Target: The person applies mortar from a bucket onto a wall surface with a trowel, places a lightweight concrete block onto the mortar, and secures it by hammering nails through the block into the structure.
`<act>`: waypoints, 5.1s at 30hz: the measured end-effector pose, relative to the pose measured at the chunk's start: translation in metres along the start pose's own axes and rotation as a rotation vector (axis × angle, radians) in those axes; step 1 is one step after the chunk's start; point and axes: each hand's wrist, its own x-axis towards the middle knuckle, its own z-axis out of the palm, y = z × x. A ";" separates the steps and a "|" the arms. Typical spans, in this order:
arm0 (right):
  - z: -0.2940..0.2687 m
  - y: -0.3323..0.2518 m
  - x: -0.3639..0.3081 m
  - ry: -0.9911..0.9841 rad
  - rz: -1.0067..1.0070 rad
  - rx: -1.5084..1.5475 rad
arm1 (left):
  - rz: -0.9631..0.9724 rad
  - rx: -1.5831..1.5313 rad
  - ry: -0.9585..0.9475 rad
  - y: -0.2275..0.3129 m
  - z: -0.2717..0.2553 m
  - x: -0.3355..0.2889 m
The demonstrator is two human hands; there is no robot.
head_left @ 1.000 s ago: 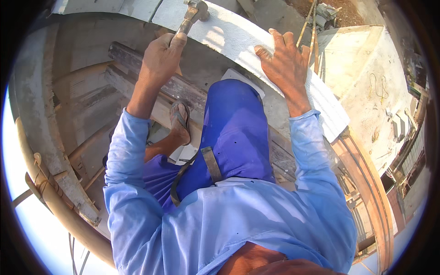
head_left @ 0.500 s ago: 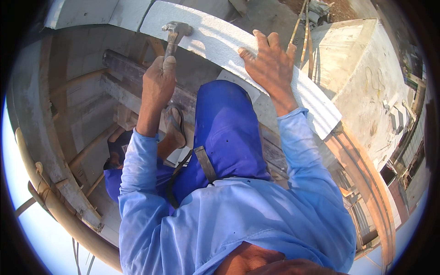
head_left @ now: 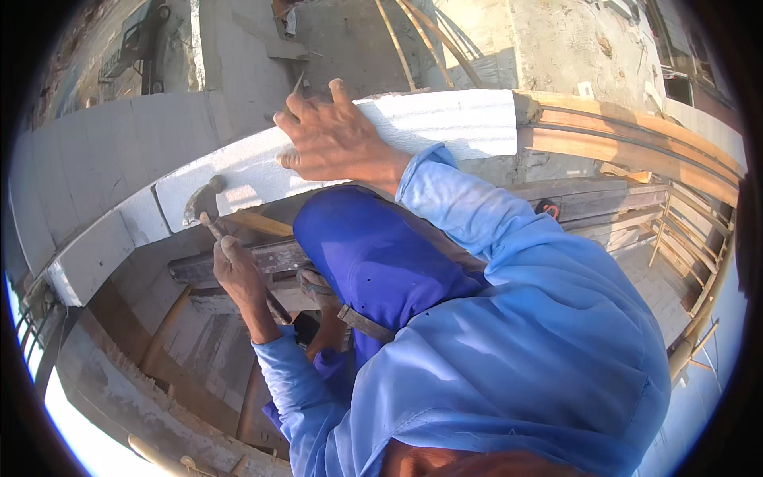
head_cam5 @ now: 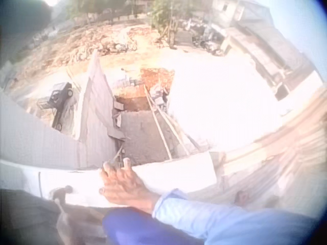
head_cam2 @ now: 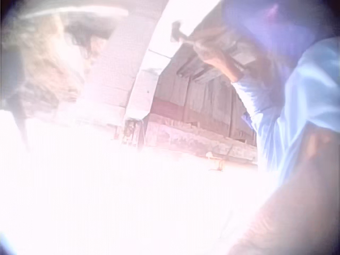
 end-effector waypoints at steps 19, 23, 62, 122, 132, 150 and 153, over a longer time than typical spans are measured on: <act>0.000 0.005 -0.015 0.127 -0.006 0.101 | 0.024 -0.058 0.017 0.015 0.000 0.004; 0.004 0.011 -0.020 0.161 0.012 0.092 | 0.022 -0.022 -0.080 0.039 -0.021 0.006; -0.212 -0.016 -0.456 0.867 1.496 -0.499 | -0.045 0.221 -1.391 -0.097 -0.040 0.110; -0.254 -0.406 -0.455 1.323 2.247 0.378 | 1.978 0.666 -1.877 0.483 -0.179 -0.445; -0.233 -0.402 -0.448 1.317 2.195 0.586 | 2.588 0.517 -1.510 0.405 -0.036 -0.640; -0.211 -0.456 -0.441 1.440 2.316 0.834 | 2.840 0.538 -1.226 0.433 0.091 -0.743; -0.215 -0.458 -0.440 1.428 2.354 0.827 | 2.829 0.481 -0.979 0.473 0.139 -0.805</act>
